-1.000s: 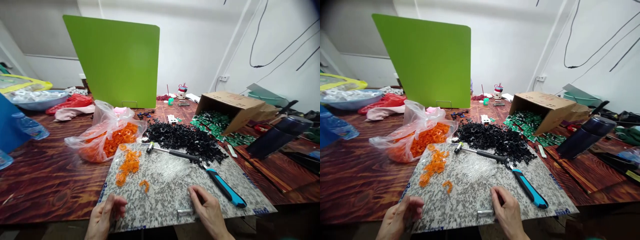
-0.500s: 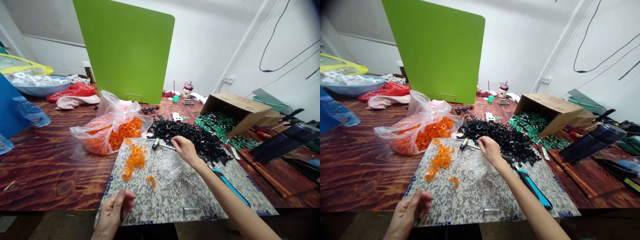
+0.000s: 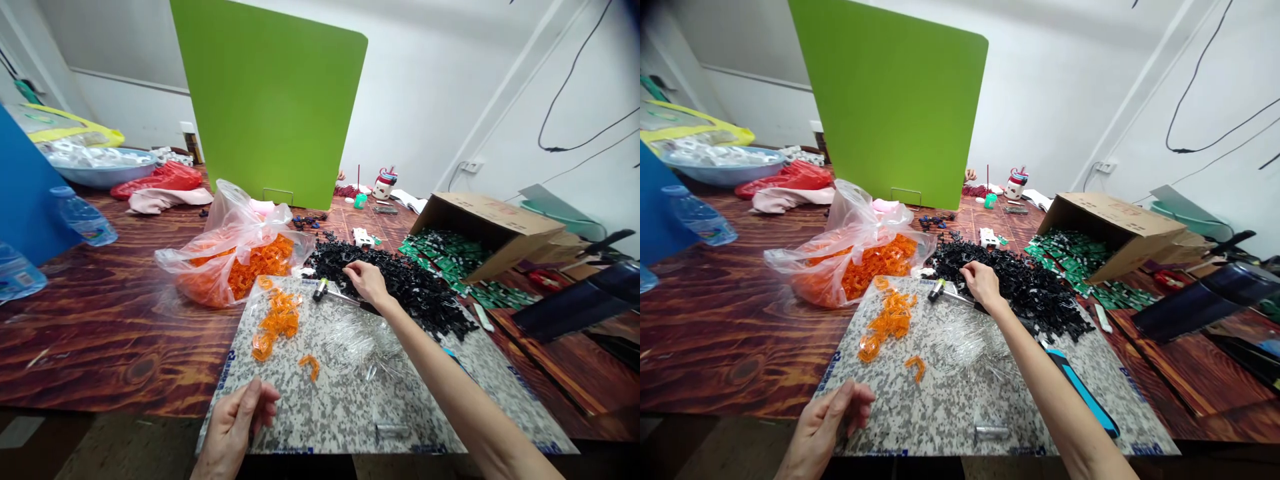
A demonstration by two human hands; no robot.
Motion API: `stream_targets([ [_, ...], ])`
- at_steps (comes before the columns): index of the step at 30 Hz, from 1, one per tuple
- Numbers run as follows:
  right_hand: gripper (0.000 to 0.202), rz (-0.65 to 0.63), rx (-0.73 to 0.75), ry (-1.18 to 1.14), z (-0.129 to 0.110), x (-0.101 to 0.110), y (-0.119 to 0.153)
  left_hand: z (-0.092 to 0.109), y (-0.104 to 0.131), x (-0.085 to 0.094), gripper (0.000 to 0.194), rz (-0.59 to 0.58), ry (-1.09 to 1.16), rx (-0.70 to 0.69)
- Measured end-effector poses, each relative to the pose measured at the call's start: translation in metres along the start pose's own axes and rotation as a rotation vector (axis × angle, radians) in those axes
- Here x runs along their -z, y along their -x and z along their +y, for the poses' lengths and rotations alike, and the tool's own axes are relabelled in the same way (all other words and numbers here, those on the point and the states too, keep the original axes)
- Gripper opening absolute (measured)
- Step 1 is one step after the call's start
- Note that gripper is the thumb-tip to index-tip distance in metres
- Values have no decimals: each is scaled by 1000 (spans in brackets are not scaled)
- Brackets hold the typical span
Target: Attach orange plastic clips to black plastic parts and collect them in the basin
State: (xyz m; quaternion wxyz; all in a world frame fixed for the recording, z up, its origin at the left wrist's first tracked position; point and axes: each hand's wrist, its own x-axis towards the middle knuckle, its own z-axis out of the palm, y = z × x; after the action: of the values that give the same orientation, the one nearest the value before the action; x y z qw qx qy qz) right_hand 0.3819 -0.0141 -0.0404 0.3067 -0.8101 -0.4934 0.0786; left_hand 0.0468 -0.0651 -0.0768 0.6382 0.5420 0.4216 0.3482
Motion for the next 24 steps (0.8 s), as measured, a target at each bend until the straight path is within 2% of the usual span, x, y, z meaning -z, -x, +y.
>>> stream_targets([
  [3, 24, 30, -66, -172, 7, 12, 3, -1, -1, 1, 51, 6, -5, 9],
  [5, 34, 31, -99, -297, 8, 19, 9, -3, -2, 2, 49, 2, -4, 10],
  [8, 50, -2, -121, -472, -1, 27, 27, -1, -1, 4, 45, -2, 8, -5],
  [10, 52, -51, -115, -566, -13, 31, 46, 5, 0, 2, 42, 5, 14, -14],
  [14, 44, -206, -65, -692, -44, 36, 96, 27, 6, -15, 40, -42, 32, -1],
  [18, 34, -445, 22, -763, -69, 36, 146, 42, 10, -32, 46, -177, 77, 53],
  [21, 29, -534, 63, -781, -77, 28, 173, 41, 14, -36, 39, -220, 57, 110],
  [24, 24, -524, 102, -718, -74, 18, 185, 30, 19, -33, 34, -222, 85, 182],
])
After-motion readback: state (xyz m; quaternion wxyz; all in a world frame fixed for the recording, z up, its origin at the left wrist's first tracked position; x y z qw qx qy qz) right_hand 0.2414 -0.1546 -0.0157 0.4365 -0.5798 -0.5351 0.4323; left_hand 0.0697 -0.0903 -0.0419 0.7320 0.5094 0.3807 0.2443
